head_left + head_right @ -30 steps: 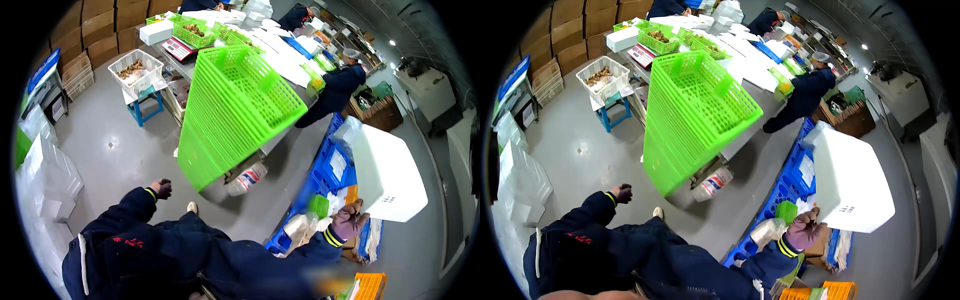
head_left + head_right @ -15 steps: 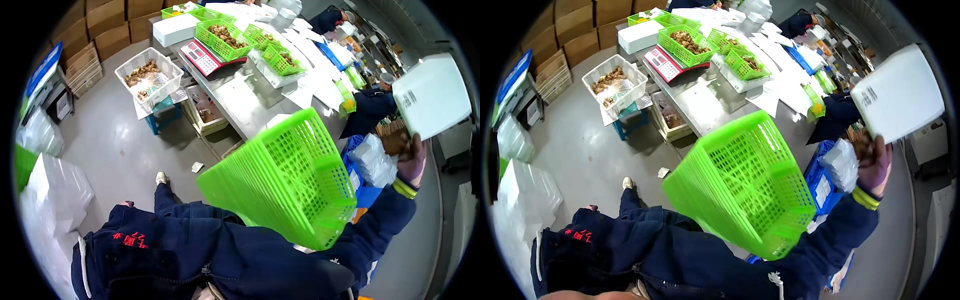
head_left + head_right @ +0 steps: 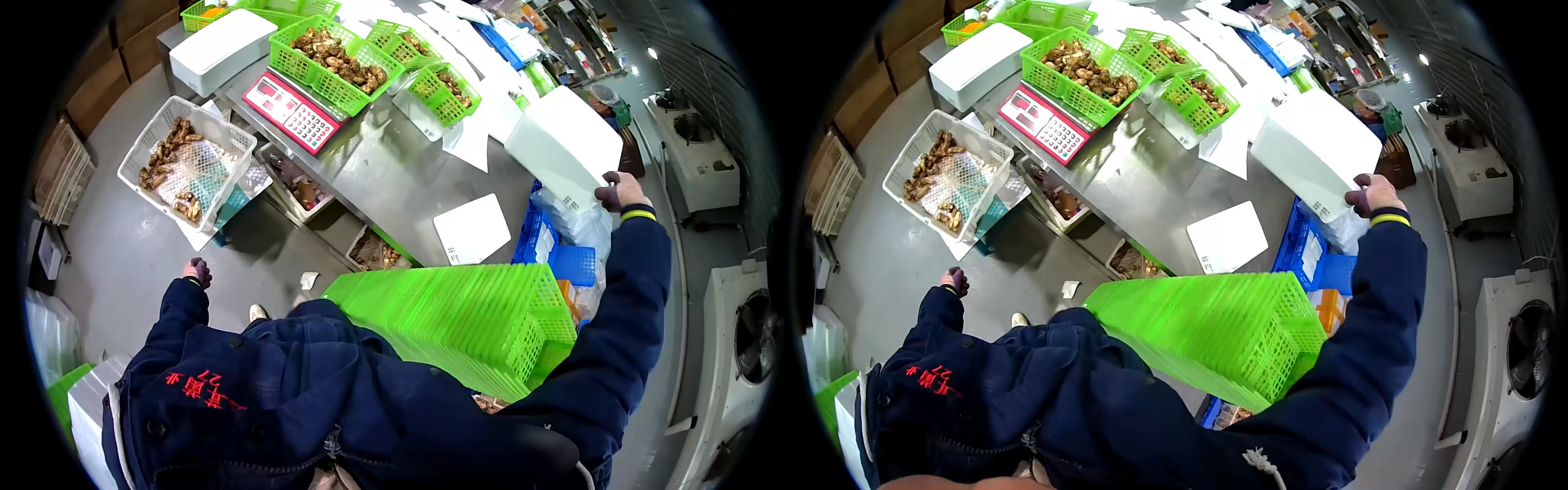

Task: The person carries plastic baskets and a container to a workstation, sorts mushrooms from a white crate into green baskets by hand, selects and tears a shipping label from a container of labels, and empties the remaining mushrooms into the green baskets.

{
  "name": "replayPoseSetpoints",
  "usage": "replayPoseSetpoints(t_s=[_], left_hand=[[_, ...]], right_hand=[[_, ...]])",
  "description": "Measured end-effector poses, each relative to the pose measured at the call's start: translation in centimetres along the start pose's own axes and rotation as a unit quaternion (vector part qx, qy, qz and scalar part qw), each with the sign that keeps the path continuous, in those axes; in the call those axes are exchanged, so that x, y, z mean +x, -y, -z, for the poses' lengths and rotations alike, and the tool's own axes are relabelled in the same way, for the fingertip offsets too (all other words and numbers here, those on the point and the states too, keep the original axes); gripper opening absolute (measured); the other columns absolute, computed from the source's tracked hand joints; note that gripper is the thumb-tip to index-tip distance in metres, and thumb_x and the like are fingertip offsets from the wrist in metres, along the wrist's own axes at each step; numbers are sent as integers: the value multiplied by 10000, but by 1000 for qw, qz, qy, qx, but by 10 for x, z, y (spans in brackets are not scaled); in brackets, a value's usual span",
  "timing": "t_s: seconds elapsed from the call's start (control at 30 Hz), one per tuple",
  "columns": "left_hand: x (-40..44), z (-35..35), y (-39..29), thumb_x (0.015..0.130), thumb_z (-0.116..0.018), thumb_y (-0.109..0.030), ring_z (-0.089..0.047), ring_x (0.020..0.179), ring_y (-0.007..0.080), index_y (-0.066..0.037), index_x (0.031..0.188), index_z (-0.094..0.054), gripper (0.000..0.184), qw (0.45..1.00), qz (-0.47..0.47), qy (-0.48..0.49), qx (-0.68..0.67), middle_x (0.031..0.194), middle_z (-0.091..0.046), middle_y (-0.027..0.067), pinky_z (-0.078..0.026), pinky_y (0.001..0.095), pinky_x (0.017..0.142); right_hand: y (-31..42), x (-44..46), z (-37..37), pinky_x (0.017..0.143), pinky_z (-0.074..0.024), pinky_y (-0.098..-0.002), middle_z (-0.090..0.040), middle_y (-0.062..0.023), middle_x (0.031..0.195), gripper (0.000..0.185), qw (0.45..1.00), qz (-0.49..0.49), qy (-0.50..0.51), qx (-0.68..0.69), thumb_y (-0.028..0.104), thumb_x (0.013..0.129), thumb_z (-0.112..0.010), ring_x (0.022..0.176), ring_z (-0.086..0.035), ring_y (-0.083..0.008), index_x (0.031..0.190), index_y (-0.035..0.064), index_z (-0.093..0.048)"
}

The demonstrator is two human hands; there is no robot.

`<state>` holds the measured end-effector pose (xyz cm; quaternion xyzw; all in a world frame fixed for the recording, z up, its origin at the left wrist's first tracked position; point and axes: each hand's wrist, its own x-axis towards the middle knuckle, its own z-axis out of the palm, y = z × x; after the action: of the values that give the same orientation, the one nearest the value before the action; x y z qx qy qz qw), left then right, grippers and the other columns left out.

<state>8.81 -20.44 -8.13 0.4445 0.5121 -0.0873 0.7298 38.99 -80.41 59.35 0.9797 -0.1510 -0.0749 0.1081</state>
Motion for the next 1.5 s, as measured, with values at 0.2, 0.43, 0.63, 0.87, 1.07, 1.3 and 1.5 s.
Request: replayPoseSetpoints(t_s=[0.2,0.43,0.63,0.87,1.07,1.3,1.5], left_hand=[[39,-28,16,761,-460,-114,-384,424,135,-170,813,-466,77,993,70,91,26,577,-411,26,-276,252,353],[9,7,-20,795,-410,-80,-336,363,175,-168,874,-479,137,986,129,-105,-15,489,-344,32,-248,317,318],[21,-7,-73,796,-415,-93,-345,388,153,-185,871,-473,132,977,157,-142,14,523,-367,17,-267,288,327],[49,-68,-80,802,-450,-105,-467,443,193,-81,913,-496,122,994,96,-4,58,608,-461,64,-381,328,357],[39,-78,-134,730,-670,-331,-530,659,193,-77,1278,-336,690,937,100,-287,172,887,-533,99,-463,344,541],[79,-8,-149,608,-666,-564,-519,1022,361,47,1233,-369,923,882,46,-396,251,1171,-459,286,-421,391,858],[163,66,-147,602,-690,-564,-490,1074,328,74,1220,-364,945,893,-112,-388,199,1161,-488,258,-371,348,925]], right_hand=[[23,143,-57,736,-486,-320,-643,-96,917,502,987,-56,36,-144,96,613,-728,811,-626,-211,1095,105,-587],[19,279,-231,888,-430,-316,-583,-119,1090,490,997,-33,56,-33,175,588,-700,1008,-562,-244,1068,140,-607],[33,318,-397,871,-433,-317,-617,-113,1010,442,977,-92,66,181,144,632,-674,964,-581,-241,1068,172,-602],[48,292,-383,871,-426,-389,-556,-215,1070,553,995,-6,-31,92,121,656,-571,996,-535,-348,1199,134,-470],[120,287,-318,729,-457,-317,-601,-171,943,311,900,60,-281,329,31,791,-497,817,-583,-236,1099,4,-529],[236,148,-285,722,-444,-272,-604,-111,880,203,822,186,-197,500,-5,838,-473,778,-553,-172,1017,10,-568],[343,3,-307,699,-475,-272,-623,-113,884,221,827,276,-49,488,-21,803,-471,770,-589,-171,984,7,-595]])
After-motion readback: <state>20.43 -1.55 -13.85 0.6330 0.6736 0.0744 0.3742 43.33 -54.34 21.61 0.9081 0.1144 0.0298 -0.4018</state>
